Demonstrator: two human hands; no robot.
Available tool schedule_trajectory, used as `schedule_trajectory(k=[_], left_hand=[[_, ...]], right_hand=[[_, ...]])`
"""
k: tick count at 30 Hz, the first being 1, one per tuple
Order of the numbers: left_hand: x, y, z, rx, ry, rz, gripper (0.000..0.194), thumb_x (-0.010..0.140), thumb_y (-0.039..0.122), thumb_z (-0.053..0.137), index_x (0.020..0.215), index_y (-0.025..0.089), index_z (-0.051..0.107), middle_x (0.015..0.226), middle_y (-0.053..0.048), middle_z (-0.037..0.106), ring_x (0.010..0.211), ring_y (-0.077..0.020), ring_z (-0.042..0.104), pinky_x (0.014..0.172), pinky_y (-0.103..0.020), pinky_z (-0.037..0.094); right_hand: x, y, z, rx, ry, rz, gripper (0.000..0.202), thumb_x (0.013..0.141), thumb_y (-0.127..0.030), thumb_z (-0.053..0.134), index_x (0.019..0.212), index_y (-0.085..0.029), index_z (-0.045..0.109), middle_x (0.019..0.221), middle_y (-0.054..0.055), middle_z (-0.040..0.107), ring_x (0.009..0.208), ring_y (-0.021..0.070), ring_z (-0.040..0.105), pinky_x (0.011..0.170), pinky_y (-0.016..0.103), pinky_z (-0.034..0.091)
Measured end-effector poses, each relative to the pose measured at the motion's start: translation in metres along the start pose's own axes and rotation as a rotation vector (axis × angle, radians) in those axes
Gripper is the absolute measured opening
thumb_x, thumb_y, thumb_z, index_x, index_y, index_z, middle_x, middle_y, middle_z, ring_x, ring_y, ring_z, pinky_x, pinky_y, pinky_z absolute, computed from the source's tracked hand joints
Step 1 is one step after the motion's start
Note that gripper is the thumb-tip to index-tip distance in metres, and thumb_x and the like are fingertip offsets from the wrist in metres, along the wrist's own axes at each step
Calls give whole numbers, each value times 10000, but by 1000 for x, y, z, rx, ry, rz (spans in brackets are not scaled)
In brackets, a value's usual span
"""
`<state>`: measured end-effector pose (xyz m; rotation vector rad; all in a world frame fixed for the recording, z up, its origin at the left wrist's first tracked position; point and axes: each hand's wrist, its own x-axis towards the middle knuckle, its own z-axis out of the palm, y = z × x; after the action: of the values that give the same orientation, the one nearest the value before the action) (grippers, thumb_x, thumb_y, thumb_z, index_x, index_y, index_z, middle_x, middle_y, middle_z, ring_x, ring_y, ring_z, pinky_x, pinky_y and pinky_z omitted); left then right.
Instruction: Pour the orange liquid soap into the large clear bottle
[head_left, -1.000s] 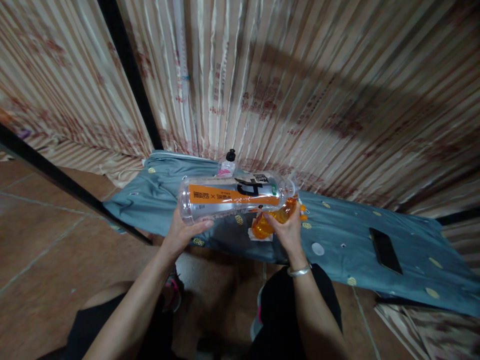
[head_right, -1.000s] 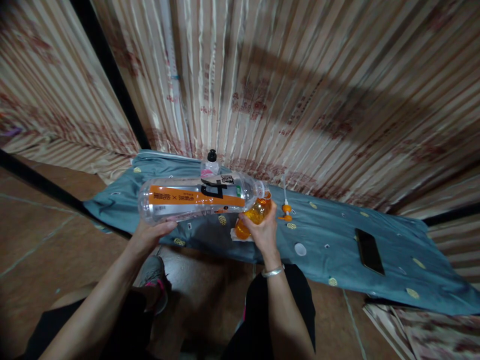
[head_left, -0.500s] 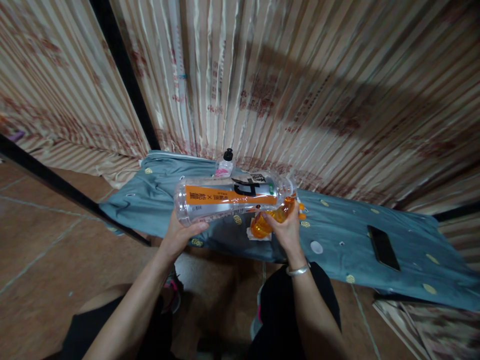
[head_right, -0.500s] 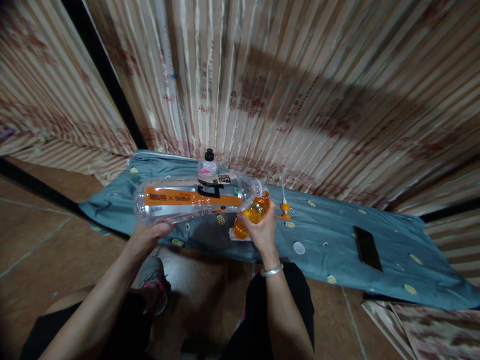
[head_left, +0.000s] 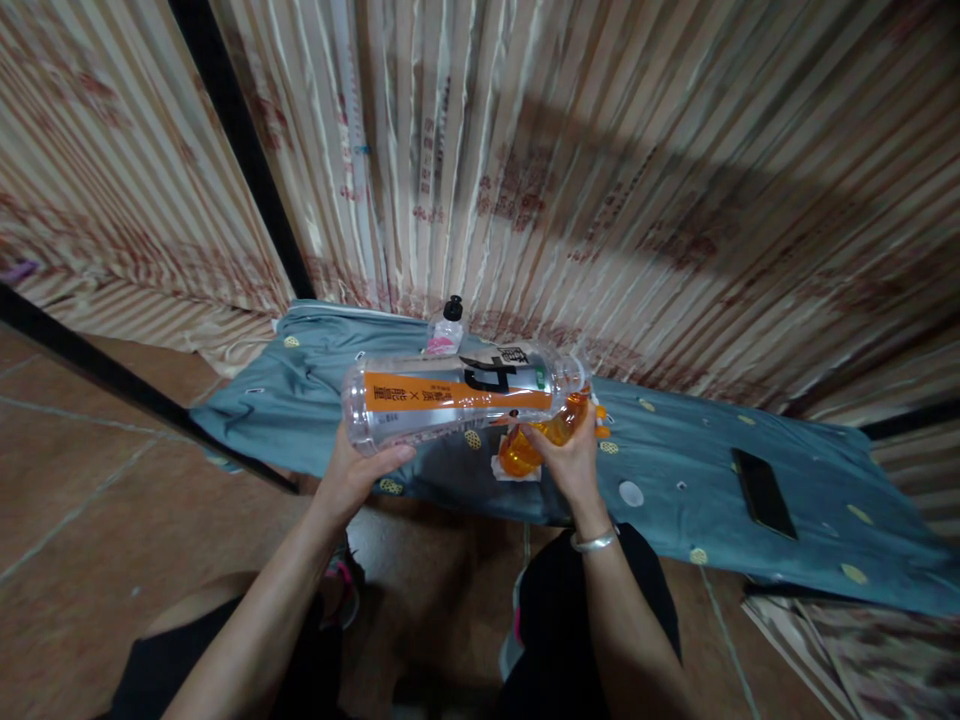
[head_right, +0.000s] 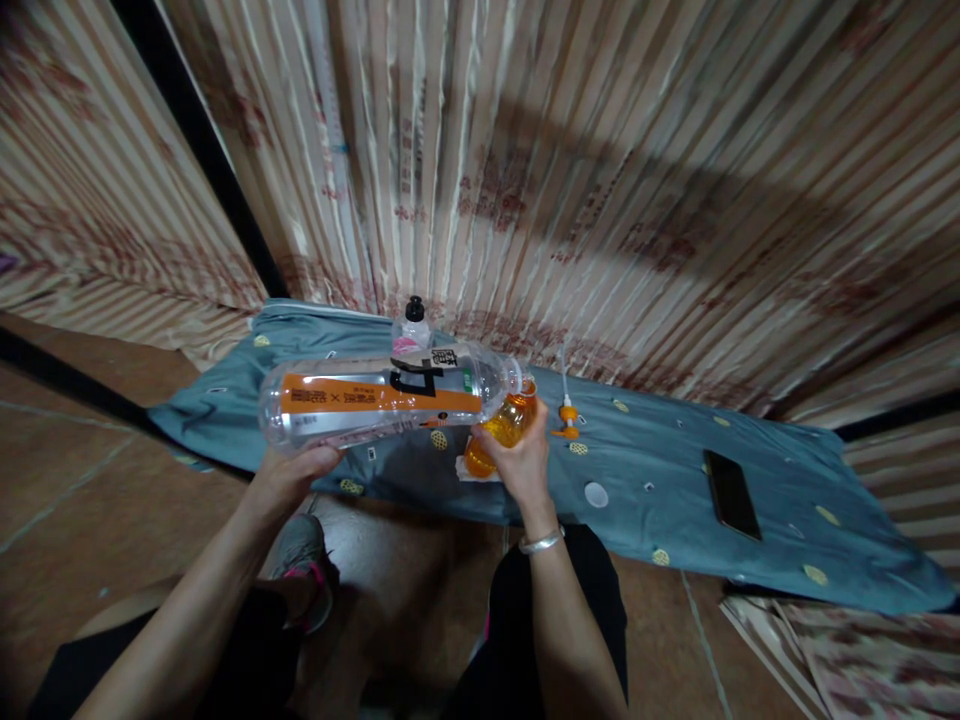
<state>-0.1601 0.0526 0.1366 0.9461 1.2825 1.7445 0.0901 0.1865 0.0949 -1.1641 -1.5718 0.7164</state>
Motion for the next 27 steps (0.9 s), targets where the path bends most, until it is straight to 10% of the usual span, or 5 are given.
schedule_trajectory(k=[27], left_hand=[[2,-7,-3,40,-1,30,604,580,510,917,1074,186,790,1051,-106,823,1094,-410,746,1066,-571,563]], right_hand=[[1,5,-2,-17,-3,-19,989,634,-654,898,1402,-187,486,1348,174,689,1254,355,670,1133,543,497]])
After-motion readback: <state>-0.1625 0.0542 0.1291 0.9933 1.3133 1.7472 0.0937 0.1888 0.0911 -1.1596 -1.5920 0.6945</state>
